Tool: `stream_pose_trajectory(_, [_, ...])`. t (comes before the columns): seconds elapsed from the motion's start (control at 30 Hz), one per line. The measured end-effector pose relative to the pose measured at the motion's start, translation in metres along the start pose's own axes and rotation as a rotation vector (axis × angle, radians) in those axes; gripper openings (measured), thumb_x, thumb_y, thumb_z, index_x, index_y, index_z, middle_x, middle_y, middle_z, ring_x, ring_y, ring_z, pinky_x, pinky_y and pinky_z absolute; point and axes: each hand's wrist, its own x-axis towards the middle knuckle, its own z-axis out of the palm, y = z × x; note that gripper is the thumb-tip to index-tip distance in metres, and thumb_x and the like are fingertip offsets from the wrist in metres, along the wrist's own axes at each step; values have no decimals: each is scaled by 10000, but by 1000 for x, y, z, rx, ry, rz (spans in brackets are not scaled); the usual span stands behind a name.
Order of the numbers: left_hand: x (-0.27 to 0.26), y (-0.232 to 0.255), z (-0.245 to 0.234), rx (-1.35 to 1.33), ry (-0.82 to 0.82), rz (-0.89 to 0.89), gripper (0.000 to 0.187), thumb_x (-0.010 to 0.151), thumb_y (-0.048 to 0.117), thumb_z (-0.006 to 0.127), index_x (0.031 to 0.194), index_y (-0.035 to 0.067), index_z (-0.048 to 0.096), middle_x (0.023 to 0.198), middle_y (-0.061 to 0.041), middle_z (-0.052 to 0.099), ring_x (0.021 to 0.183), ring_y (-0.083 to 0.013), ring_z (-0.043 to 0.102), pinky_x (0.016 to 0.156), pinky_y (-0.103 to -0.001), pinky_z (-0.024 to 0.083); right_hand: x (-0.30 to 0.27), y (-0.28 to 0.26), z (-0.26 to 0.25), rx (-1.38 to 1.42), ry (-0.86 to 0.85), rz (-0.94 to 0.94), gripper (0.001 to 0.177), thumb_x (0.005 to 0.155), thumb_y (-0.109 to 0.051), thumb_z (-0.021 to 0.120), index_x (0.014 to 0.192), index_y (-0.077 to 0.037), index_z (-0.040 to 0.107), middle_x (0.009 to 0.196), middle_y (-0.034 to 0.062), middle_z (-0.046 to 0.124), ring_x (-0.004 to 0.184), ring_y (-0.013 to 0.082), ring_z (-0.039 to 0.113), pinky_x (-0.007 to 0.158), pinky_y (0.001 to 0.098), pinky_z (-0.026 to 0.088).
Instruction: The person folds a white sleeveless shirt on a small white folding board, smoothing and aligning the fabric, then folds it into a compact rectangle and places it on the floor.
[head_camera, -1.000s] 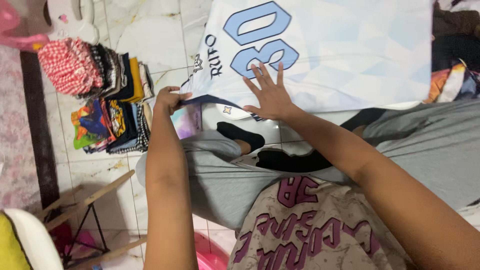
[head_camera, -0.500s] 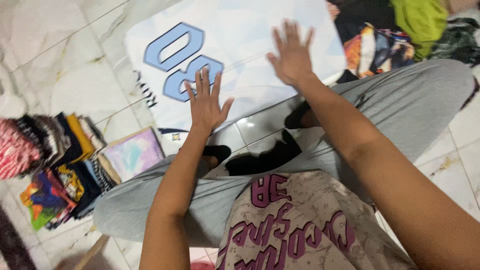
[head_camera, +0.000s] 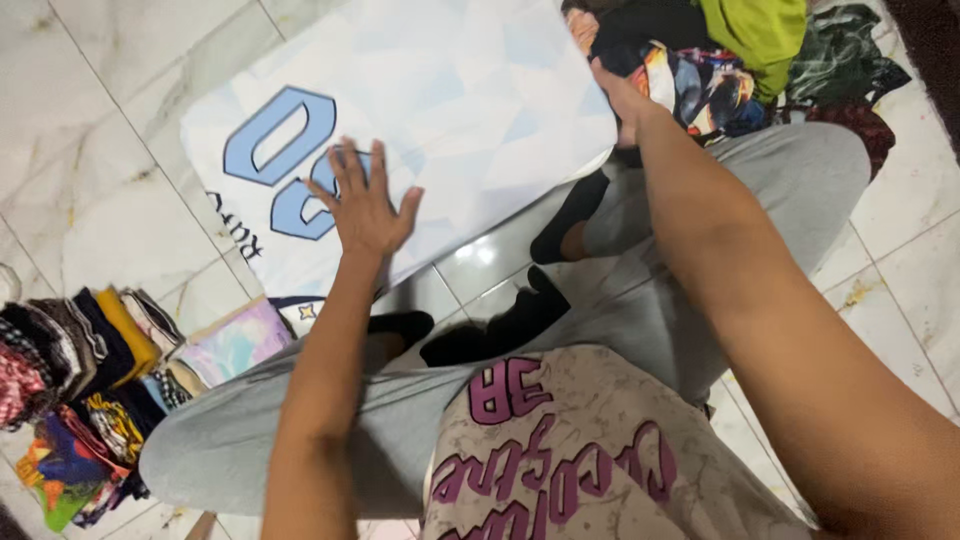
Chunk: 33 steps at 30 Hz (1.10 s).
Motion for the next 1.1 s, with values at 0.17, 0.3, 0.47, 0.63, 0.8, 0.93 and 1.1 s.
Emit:
stream_pose_trajectory(0.17, [4,-11,7,45,34,-10,943,977,712,469,1659,99,251,1698,-297,34,1564,-505,-18,1106,-802,-119,-16,-36,-36,-308,15,55,488,995,-321,658,1352,4,587,1356,188,679,1243,297,678,1070,499,535])
stream_pose_trajectory(0.3, [9,-10,8,39,83,65,978,990,735,481,1669,72,245,1703,-317,22,1574,-506,-29,1112,-802,-122,-43,-87,-57,-571,-50,206,458,915,-164,726,1264,116,628,1257,227,723,1107,291,744,1009,452,573])
stream_pose_trajectory(0.47, [15,5,4,104,0,106,1011,932,775,446,1658,102,241,1693,-299,41,1567,-497,-23,1106,-800,-113,-64,-110,-50,-856,118,73,471,925,-165,770,1310,83,659,1182,175,725,1072,333,628,881,439,510])
stream_pose_trajectory(0.63, [-9,23,18,122,-69,181,1013,931,791,373,1652,100,205,1694,-282,33,1574,-438,2,1104,-803,-113,-71,-83,-35,-908,79,158,520,829,-64,762,1297,67,579,1072,135,739,835,180,736,707,308,618])
stream_pose_trajectory(0.8, [-43,15,7,149,-52,279,1076,941,832,346,1670,61,162,1714,-275,15,1600,-434,-12,1170,-769,-99,-81,-100,-3,-1276,163,118,597,762,-23,851,1270,115,571,1028,252,708,730,265,705,607,363,587])
stream_pose_trajectory(0.93, [-71,15,9,467,-326,293,913,899,573,484,1637,199,99,1691,-199,3,1568,-365,3,1138,-751,-49,-100,-124,42,-1788,157,-228,835,696,-68,916,1407,2,484,1092,286,684,861,394,714,700,445,582])
stream_pose_trajectory(1.1, [-91,-4,20,903,-192,455,1038,861,11,571,1646,395,12,1695,-116,25,1536,-335,44,1125,-724,32,-127,-127,76,-2336,-8,-833,430,650,-189,882,1071,-210,799,1397,92,662,1236,284,662,1006,397,524])
